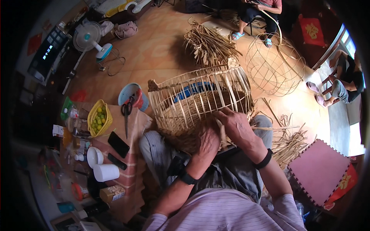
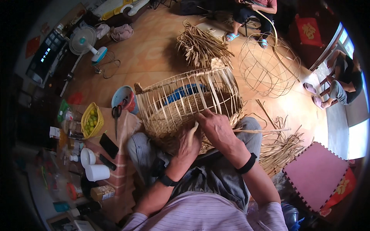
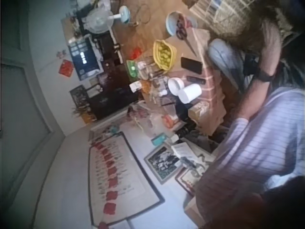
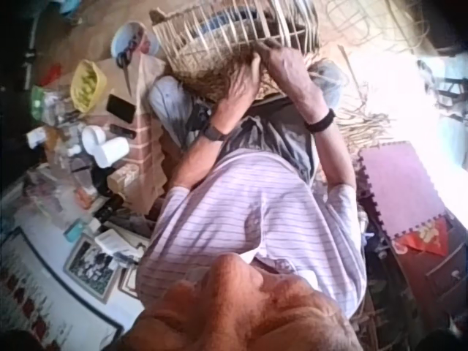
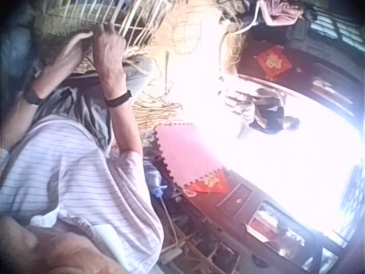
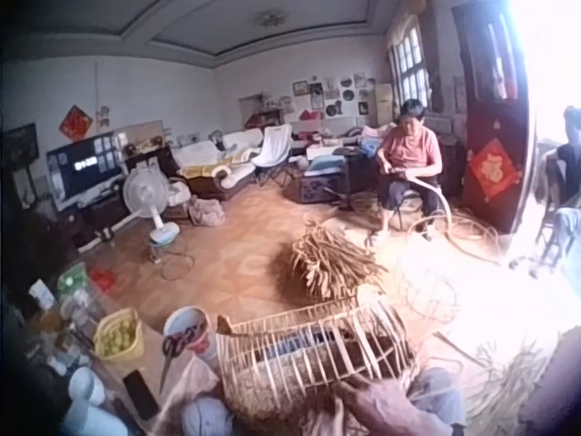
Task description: Weaving a large wicker or bamboo basket by hand.
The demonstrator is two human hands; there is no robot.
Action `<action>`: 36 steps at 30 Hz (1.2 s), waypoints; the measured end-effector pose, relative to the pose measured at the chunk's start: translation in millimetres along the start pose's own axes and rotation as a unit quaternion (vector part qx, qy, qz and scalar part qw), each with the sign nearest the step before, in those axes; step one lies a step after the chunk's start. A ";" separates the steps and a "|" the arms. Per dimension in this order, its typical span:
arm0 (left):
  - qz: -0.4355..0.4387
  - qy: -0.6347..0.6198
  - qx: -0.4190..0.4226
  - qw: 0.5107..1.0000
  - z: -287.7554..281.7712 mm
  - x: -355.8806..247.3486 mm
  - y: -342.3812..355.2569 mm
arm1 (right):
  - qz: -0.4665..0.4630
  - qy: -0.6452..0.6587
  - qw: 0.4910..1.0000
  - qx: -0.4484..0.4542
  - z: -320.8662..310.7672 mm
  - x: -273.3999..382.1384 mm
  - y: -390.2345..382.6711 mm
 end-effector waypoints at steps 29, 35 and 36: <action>-0.210 -0.045 0.240 0.947 -32.5 -11.9 36.2 | 0.314 0.594 0.738 -0.061 32.9 -56.9 -78.3; -0.286 0.020 0.265 0.921 -24.8 -10.4 43.7 | 0.145 0.088 0.984 -0.051 7.7 -18.7 -50.8; -0.286 0.019 0.267 0.920 -24.6 -9.3 43.4 | 0.148 0.088 0.984 -0.051 3.4 -21.1 -54.1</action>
Point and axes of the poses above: each hand's wrist, its own y-axis towards the middle knuckle, its own z-axis out of the palm, x = y × z, the point moved 2 cm from there along y, towards the middle knuckle, and after that the axes turned 13 degrees about -y, right-handed, at the moved point
